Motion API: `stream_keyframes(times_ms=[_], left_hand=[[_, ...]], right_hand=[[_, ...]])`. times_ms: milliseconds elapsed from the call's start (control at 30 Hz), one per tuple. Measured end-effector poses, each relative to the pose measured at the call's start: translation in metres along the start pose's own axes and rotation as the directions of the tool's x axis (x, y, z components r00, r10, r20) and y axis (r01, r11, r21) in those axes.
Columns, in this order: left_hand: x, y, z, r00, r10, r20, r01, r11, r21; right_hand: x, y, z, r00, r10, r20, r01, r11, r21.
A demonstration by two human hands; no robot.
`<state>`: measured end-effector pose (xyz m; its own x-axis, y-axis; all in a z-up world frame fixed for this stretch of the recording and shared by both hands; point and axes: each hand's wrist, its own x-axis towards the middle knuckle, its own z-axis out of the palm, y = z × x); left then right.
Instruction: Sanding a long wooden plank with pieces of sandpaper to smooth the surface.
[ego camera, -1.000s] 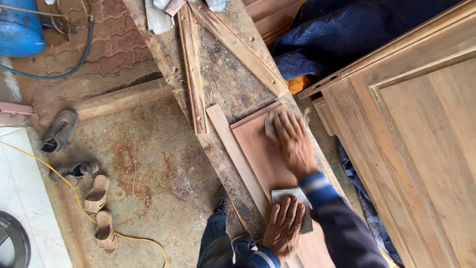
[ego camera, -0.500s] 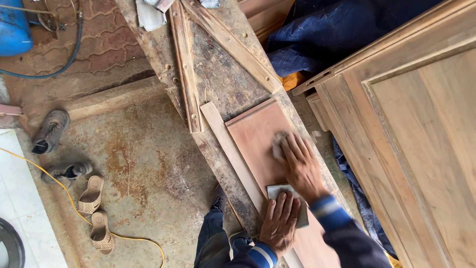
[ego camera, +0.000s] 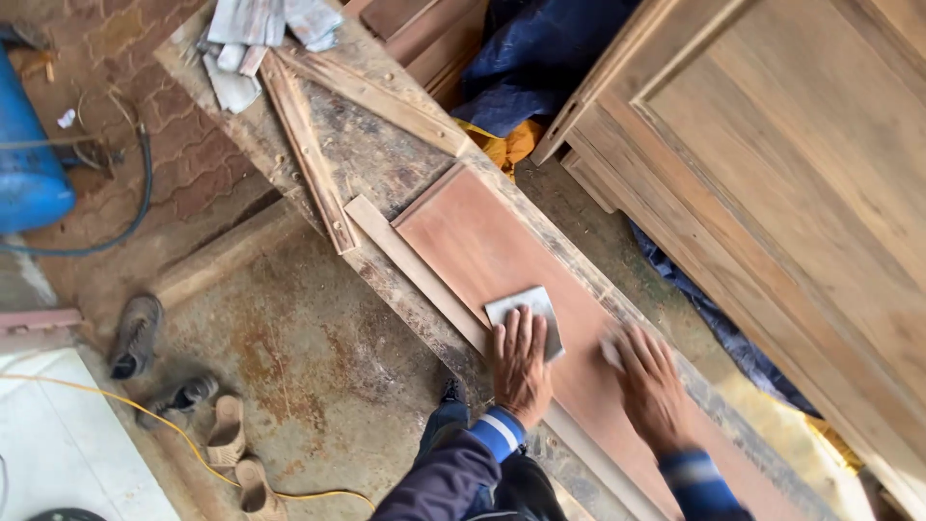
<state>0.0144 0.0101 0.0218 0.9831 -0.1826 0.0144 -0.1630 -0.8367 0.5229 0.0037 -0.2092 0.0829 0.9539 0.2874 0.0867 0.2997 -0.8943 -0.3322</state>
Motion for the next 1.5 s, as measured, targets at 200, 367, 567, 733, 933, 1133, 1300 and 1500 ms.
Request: stream_keyframes(times_ms=[200, 367, 567, 733, 933, 1133, 1300, 1500], left_hand=[[0.12, -0.09, -0.046, 0.957, -0.246, -0.152, 0.256, 0.965, 0.056], [0.147, -0.03, -0.034, 0.928, -0.323, -0.188, 0.311, 0.946, -0.093], [0.023, 0.102, 0.04, 0.969, 0.204, 0.142, -0.178, 0.969, -0.174], [0.084, 0.041, -0.039, 0.993, 0.113, -0.044, -0.114, 0.993, -0.025], [0.204, -0.145, -0.04, 0.978, 0.011, -0.209, 0.059, 0.943, 0.326], [0.111, -0.057, 0.012, 0.965, 0.17, -0.2, -0.133, 0.973, 0.188], [0.122, -0.02, -0.082, 0.971, 0.231, -0.059, -0.229, 0.973, 0.039], [0.211, -0.142, -0.059, 0.937, 0.2, -0.288, -0.064, 0.905, 0.421]], right_hand=[[-0.329, 0.07, 0.06, 0.898, 0.353, -0.261, -0.388, 0.916, -0.097], [-0.354, 0.085, 0.096, 0.703, 0.532, -0.472, -0.64, 0.762, -0.096], [-0.316, 0.071, 0.078, 0.661, 0.547, -0.514, -0.65, 0.759, -0.028], [-0.321, 0.077, 0.083, 0.674, 0.559, -0.482, -0.676, 0.731, -0.097], [-0.347, 0.109, 0.114, 0.662, 0.506, -0.554, -0.659, 0.745, -0.108], [-0.343, 0.115, 0.114, 0.683, 0.481, -0.55, -0.64, 0.757, -0.132], [-0.337, 0.124, 0.106, 0.704, 0.459, -0.542, -0.609, 0.782, -0.128], [-0.353, 0.108, 0.104, 0.716, 0.484, -0.504, -0.609, 0.785, -0.111]])
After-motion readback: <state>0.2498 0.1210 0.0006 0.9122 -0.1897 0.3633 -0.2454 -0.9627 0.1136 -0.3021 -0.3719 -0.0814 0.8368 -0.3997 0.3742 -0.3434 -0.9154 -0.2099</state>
